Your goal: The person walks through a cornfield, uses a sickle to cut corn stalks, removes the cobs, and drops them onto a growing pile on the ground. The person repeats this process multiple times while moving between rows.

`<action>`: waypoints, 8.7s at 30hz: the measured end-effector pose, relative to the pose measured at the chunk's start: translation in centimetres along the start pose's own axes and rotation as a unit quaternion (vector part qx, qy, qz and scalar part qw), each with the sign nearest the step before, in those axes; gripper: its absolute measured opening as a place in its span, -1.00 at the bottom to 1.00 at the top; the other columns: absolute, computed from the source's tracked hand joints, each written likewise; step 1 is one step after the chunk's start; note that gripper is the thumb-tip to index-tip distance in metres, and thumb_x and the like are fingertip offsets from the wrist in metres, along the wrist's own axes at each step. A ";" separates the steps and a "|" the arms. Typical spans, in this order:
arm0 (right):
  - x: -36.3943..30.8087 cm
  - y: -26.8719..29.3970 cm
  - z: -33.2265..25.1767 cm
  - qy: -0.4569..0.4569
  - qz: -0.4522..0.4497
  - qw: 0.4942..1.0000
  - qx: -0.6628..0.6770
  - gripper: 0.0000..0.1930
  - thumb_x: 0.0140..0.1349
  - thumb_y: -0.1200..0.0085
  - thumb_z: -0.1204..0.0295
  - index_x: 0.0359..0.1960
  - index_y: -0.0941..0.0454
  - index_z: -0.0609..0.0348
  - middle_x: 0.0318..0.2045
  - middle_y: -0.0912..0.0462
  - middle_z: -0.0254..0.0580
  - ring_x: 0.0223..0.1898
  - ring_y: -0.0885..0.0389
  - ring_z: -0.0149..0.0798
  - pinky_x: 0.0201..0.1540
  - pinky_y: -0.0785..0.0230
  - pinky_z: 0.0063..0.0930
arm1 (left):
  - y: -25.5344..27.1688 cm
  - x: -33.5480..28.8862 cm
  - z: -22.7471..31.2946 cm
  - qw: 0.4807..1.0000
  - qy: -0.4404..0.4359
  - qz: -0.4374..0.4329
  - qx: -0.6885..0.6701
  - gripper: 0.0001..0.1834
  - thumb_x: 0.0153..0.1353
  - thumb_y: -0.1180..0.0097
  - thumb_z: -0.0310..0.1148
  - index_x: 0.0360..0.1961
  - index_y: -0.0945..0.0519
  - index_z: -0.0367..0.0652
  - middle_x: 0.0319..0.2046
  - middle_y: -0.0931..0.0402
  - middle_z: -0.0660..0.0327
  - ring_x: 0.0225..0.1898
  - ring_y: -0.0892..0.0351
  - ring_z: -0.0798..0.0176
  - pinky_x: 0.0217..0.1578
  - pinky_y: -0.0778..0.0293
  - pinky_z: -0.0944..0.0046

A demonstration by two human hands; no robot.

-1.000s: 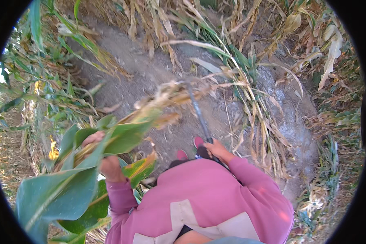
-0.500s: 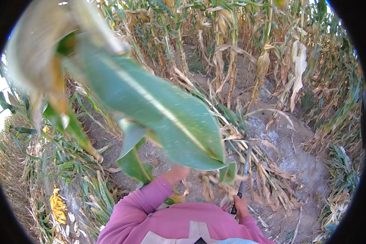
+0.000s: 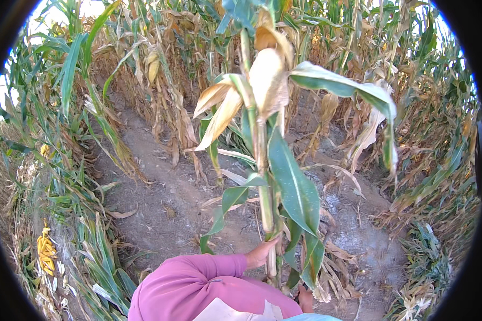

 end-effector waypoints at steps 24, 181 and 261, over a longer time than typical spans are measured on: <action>-2.4 2.9 -3.3 -0.063 0.042 0.997 0.009 -0.82 0.17 -0.03 0.38 -0.48 -0.28 0.07 -0.69 -0.32 -0.35 -0.74 -0.30 -0.44 -0.72 -0.22 -0.52 | 17.8 4.2 -16.3 0.974 0.196 0.040 -0.104 -0.32 0.26 0.30 0.22 0.02 -0.28 -0.25 -0.12 -0.48 -0.07 -0.01 -0.48 0.00 0.09 -0.32 0.01; 46.9 2.7 -69.6 0.152 0.292 0.903 -0.275 -0.47 0.27 0.18 0.00 -0.34 -0.54 0.33 -0.47 -0.54 0.30 -0.36 -0.55 0.26 -0.33 -0.37 -0.05 | -44.5 84.2 38.6 0.773 -0.190 -0.206 0.569 -0.39 0.03 -0.20 -0.45 0.11 -0.27 -0.39 -0.07 -0.46 0.01 -0.07 -0.48 0.21 -0.01 -0.41 0.26; 38.6 -6.3 -58.6 0.188 0.022 0.981 -0.027 -0.61 0.31 0.16 0.06 -0.46 -0.28 0.14 -0.78 -0.26 -0.40 -0.78 -0.21 -0.53 -0.74 -0.05 -0.62 | -16.9 96.9 38.0 0.965 -0.154 -0.013 0.211 -0.26 0.06 -0.24 -0.25 0.22 -0.16 -0.19 0.14 -0.29 0.13 0.18 -0.23 0.13 0.21 -0.04 0.11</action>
Point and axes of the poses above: each hand's wrist, its own x-axis towards the middle knuckle, its own y-axis out of the back of the hand, z = x × y, the point moved 8 cm from there along x, towards the middle knuckle
